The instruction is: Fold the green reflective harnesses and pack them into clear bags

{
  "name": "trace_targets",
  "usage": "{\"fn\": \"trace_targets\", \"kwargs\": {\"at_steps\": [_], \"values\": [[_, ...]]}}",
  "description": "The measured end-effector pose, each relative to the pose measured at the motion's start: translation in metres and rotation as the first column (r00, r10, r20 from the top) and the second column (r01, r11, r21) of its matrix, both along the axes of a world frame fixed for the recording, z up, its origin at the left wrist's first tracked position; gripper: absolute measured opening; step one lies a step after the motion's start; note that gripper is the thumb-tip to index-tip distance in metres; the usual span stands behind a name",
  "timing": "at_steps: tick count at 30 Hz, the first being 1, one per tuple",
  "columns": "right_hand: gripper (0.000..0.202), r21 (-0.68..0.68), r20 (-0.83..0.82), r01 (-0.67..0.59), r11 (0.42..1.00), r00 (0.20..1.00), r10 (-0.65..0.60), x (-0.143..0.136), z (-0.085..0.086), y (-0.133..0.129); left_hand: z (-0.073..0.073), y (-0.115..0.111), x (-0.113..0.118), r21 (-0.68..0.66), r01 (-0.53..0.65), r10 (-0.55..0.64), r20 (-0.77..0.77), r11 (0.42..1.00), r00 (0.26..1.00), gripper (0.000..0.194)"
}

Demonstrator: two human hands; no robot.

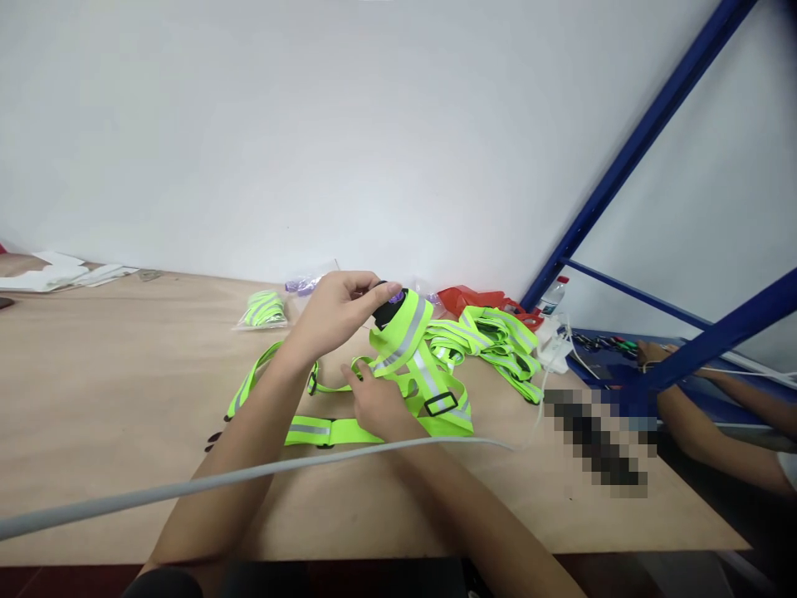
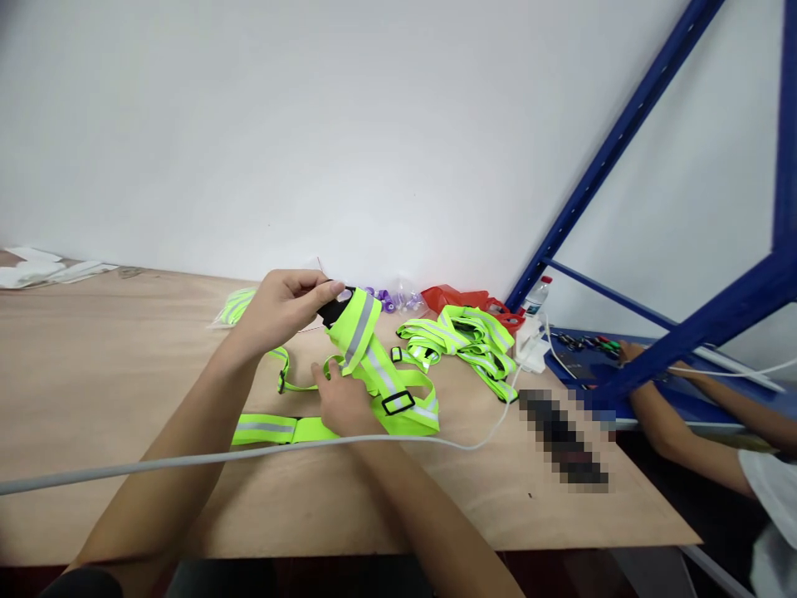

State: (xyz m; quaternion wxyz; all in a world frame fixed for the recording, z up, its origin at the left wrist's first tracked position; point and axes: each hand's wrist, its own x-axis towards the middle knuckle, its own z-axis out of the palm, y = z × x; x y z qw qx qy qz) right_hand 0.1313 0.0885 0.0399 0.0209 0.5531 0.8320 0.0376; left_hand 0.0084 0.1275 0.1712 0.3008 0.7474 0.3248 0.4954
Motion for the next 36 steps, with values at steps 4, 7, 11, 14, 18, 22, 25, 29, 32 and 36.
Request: {"fn": "trace_targets", "kwargs": {"at_steps": [4,7,11,14,18,22,25,29,32,36], "values": [[0.047,-0.009,0.025,-0.03,0.999,0.999,0.031,-0.006,-0.005,0.015,0.0,0.002,-0.003,-0.033,0.016,-0.015,0.026,0.999,1.0,0.041],[0.029,-0.007,0.047,-0.068,0.998,0.997,0.068,-0.008,-0.009,0.02,0.0,0.004,-0.005,-0.053,0.016,-0.013,0.048,0.998,0.999,0.038],[0.022,0.03,0.049,-0.138,0.99,0.989,0.136,-0.004,-0.002,0.012,0.0,0.008,-0.008,-0.024,-0.012,0.014,0.083,1.0,0.996,0.033],[0.015,0.072,0.035,-0.17,0.983,0.985,0.168,0.006,0.013,-0.005,0.0,0.01,-0.014,-0.008,-0.027,0.027,0.105,1.0,0.994,0.031],[0.012,0.26,-0.003,-0.22,0.94,0.974,0.228,0.027,0.028,-0.027,0.0,0.012,-0.021,-0.016,-0.056,0.057,0.062,0.998,0.996,0.029],[0.017,0.46,-0.103,-0.208,0.863,0.953,0.285,0.045,0.036,-0.038,-0.001,0.011,-0.021,-0.034,-0.006,0.008,0.038,0.999,0.999,0.027],[0.025,0.407,-0.276,-0.169,0.898,0.914,0.297,0.053,0.048,-0.042,-0.005,0.012,-0.018,-0.054,0.016,-0.015,0.02,0.998,1.0,0.028],[0.033,0.206,-0.469,-0.171,0.963,0.847,0.251,0.061,0.075,-0.05,-0.013,0.02,-0.021,-0.038,-0.03,0.029,-0.036,0.999,0.999,0.03],[0.036,0.215,-0.523,-0.205,0.955,0.802,0.29,0.067,0.093,-0.055,-0.019,0.026,-0.028,-0.033,-0.07,0.065,-0.11,0.997,0.992,0.028],[0.023,0.424,-0.552,-0.143,0.894,0.742,0.381,0.069,0.114,-0.052,-0.033,0.033,-0.039,-0.177,-0.02,-0.012,-0.179,0.984,0.984,0.029]]}}
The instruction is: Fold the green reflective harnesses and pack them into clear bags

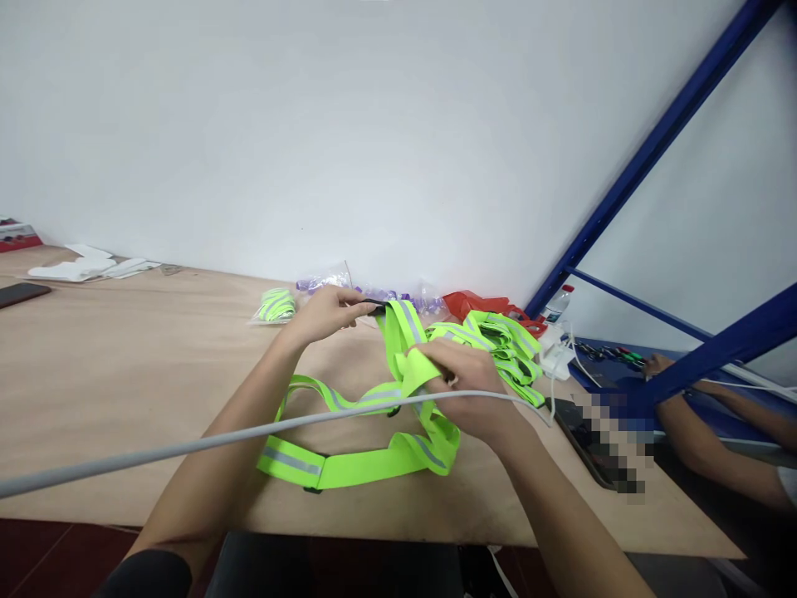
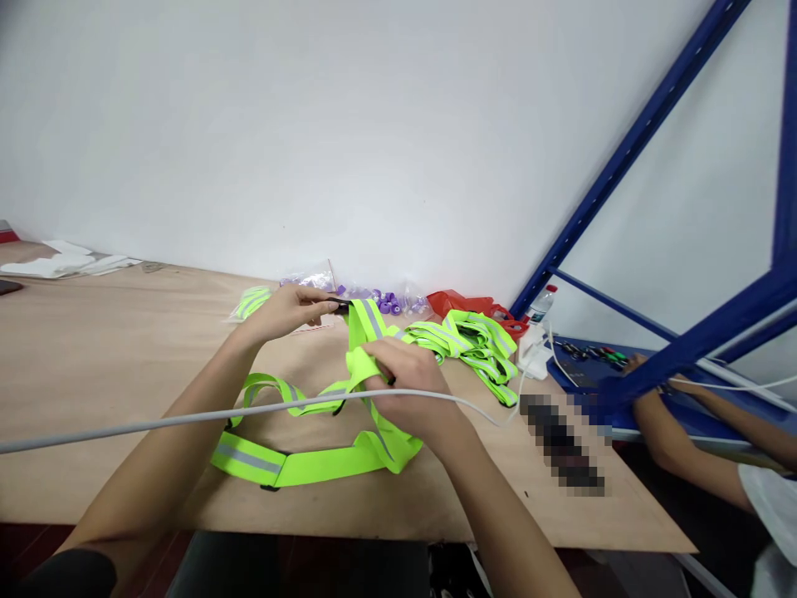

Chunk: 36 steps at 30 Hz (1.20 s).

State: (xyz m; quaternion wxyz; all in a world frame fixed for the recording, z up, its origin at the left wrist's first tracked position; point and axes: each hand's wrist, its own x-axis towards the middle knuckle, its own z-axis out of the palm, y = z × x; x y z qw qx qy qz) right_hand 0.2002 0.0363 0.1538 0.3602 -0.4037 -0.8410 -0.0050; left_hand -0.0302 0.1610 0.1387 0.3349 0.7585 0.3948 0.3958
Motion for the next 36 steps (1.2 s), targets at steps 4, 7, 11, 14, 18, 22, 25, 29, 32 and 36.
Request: {"fn": "trace_targets", "kwargs": {"at_steps": [4,7,11,14,18,22,25,29,32,36], "values": [[0.022,0.173,-0.163,0.115,0.978,0.983,-0.087,-0.005,0.021,0.019,-0.02,0.006,-0.005,-0.218,0.111,-0.104,0.044,0.97,0.994,0.042],[0.022,0.22,-0.187,0.185,0.958,0.972,-0.145,-0.012,0.036,0.038,-0.025,0.002,-0.004,-0.248,0.134,-0.116,0.085,0.96,0.99,0.057],[0.019,0.245,-0.112,0.238,0.94,0.97,-0.217,-0.025,0.049,0.056,0.0,-0.024,0.003,-0.223,0.335,-0.264,0.295,0.915,0.918,0.065],[0.014,0.201,-0.103,0.224,0.954,0.973,-0.206,-0.032,0.052,0.058,0.029,-0.047,0.012,-0.14,0.464,-0.397,0.34,0.875,0.853,0.062],[0.019,0.038,-0.139,0.067,0.997,0.988,-0.061,-0.024,0.044,0.053,0.046,-0.063,0.018,-0.112,0.354,-0.318,0.253,0.928,0.914,0.033],[0.033,-0.068,-0.172,0.01,0.998,0.985,-0.021,-0.005,0.023,0.05,0.036,-0.058,0.012,-0.068,0.151,-0.125,0.288,0.986,0.949,0.014],[0.052,-0.099,-0.186,0.033,0.995,0.981,-0.051,0.003,0.004,0.052,0.029,-0.053,0.01,0.005,0.1,-0.095,0.383,0.995,0.919,0.009],[0.069,-0.232,-0.327,-0.152,0.961,0.942,0.07,-0.006,-0.02,0.055,0.035,-0.056,0.017,0.083,0.176,-0.195,0.39,0.981,0.9,0.006],[0.079,-0.338,-0.477,-0.355,0.872,0.863,0.166,-0.021,-0.037,0.051,0.042,-0.06,0.022,0.137,0.154,-0.194,0.359,0.979,0.913,0.006],[0.056,-0.425,-0.357,-0.275,0.862,0.927,0.12,-0.036,-0.056,0.042,0.046,-0.062,0.016,0.225,0.056,-0.13,0.328,0.973,0.936,0.007]]}}
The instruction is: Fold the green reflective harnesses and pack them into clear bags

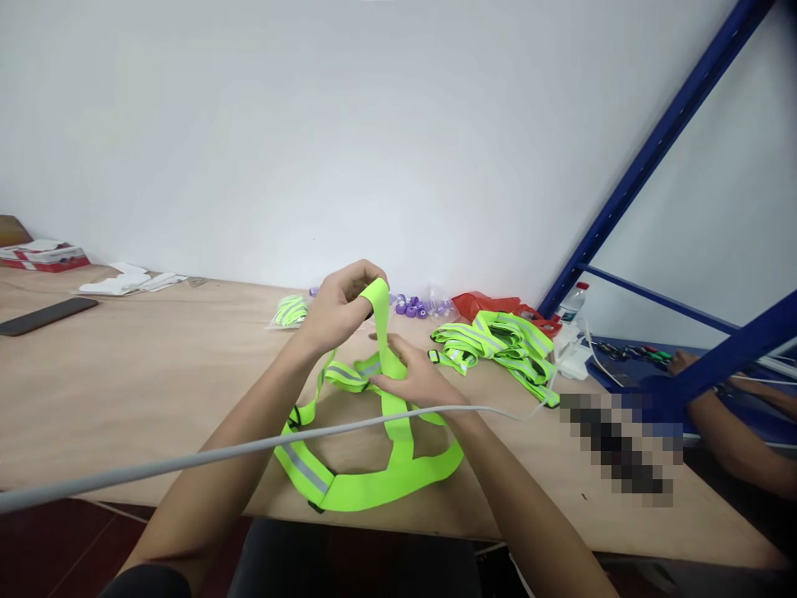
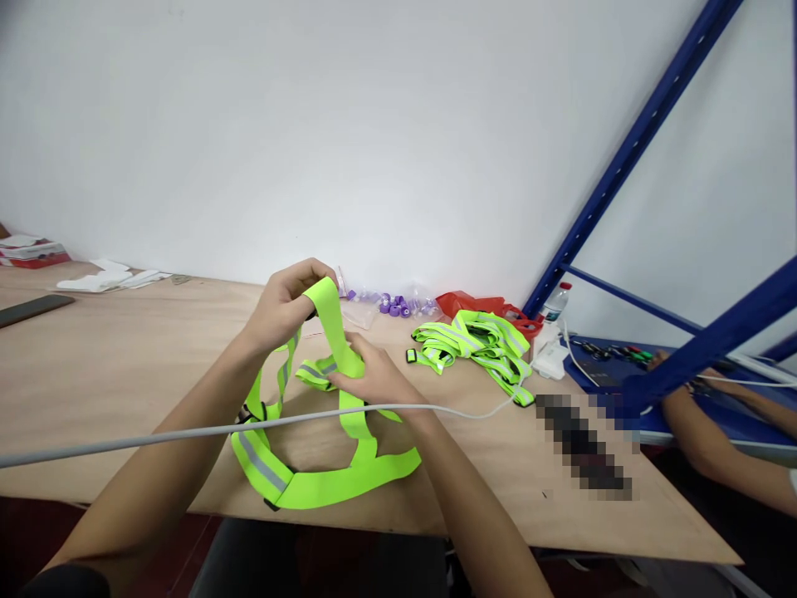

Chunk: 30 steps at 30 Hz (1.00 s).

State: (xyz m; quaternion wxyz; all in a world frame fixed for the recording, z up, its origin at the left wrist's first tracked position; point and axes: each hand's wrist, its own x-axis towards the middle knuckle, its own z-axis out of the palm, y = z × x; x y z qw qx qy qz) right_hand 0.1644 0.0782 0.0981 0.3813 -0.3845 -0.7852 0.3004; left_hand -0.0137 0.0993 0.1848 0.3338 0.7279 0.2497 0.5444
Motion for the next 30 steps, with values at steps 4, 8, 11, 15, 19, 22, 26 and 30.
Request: {"fn": "trace_targets", "kwargs": {"at_steps": [4,8,11,15,19,22,26,30], "values": [[0.035,0.076,0.004,0.166,0.983,0.986,-0.167,0.012,-0.007,0.001,0.001,0.002,-0.017,0.083,-0.191,0.195,-0.045,0.978,0.98,0.013],[0.041,0.167,-0.005,0.306,0.937,0.951,-0.31,0.041,-0.009,0.014,0.006,0.007,-0.038,0.082,-0.338,0.338,0.02,0.938,0.941,0.014],[0.035,0.09,-0.055,0.39,0.917,0.921,-0.386,0.061,-0.012,0.023,0.013,0.012,-0.055,0.044,-0.44,0.434,0.109,0.897,0.894,0.015],[0.035,-0.017,-0.097,0.39,0.921,0.916,-0.389,0.083,-0.004,0.019,0.02,0.017,-0.074,-0.047,-0.466,0.468,0.058,0.884,0.882,0.018],[0.044,-0.255,0.067,0.022,0.967,0.998,-0.005,0.095,0.011,0.001,0.02,0.019,-0.078,-0.157,-0.362,0.368,0.013,0.919,0.93,0.014],[0.044,-0.468,0.111,-0.097,0.878,0.98,0.168,0.086,0.01,-0.006,0.02,0.015,-0.07,-0.175,-0.269,0.272,-0.006,0.947,0.962,0.011],[0.044,-0.527,-0.008,-0.095,0.845,0.994,0.107,0.048,-0.004,0.002,0.024,0.003,-0.053,-0.19,-0.193,0.17,-0.13,0.963,0.977,0.008],[0.044,-0.459,-0.136,-0.056,0.887,0.991,-0.008,0.009,-0.007,0.018,0.03,-0.009,-0.04,-0.102,-0.149,0.111,-0.305,0.984,0.946,0.014]]}}
